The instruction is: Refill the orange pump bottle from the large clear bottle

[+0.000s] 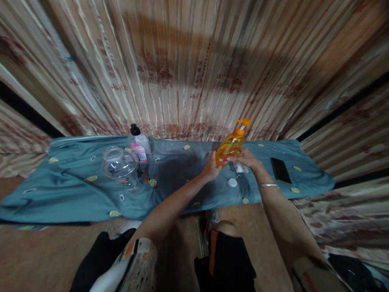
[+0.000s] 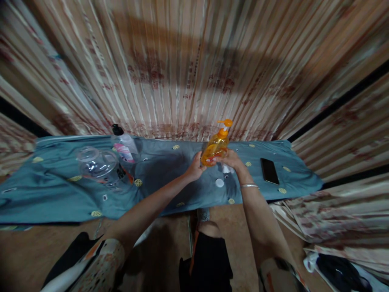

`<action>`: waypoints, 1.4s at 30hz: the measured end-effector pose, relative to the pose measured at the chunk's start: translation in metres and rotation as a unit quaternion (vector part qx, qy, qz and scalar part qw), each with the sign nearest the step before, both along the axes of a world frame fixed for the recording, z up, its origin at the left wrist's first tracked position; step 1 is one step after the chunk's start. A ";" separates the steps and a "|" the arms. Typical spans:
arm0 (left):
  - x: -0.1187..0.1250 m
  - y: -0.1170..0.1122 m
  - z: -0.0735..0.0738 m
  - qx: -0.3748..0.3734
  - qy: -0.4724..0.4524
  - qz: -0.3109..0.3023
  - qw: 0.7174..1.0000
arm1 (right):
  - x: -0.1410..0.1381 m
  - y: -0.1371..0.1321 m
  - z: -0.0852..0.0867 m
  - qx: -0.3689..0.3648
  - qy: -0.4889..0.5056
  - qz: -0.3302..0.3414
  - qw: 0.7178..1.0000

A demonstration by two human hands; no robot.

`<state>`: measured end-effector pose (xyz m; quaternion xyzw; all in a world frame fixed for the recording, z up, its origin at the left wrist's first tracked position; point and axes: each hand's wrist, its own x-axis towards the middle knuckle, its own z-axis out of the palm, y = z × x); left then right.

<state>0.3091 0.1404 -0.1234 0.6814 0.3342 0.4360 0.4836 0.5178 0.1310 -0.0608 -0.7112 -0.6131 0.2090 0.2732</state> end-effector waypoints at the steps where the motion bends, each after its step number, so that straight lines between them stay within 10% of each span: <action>1: -0.010 -0.007 0.000 0.005 0.000 -0.002 1.000 | -0.002 -0.003 0.000 -0.004 -0.016 -0.013 1.000; 10: -0.144 -0.097 -0.002 -0.016 0.043 -0.010 0.999 | -0.014 -0.057 -0.011 0.036 -0.119 -0.136 0.983; 15: -0.197 -0.136 -0.007 -0.074 0.058 -0.019 0.995 | -0.067 -0.084 -0.016 0.092 0.001 -0.027 0.995; 26: -0.255 -0.144 -0.042 -0.189 0.073 0.028 0.979 | -0.203 -0.055 -0.058 0.076 0.187 0.098 0.974; 33: -0.278 -0.153 -0.043 -0.217 0.044 0.051 0.974 | -0.227 -0.062 -0.102 0.146 0.022 0.071 0.986; 42: -0.315 -0.162 -0.033 -0.204 0.066 0.093 0.972 | -0.268 -0.057 -0.115 0.087 -0.162 0.128 0.975</action>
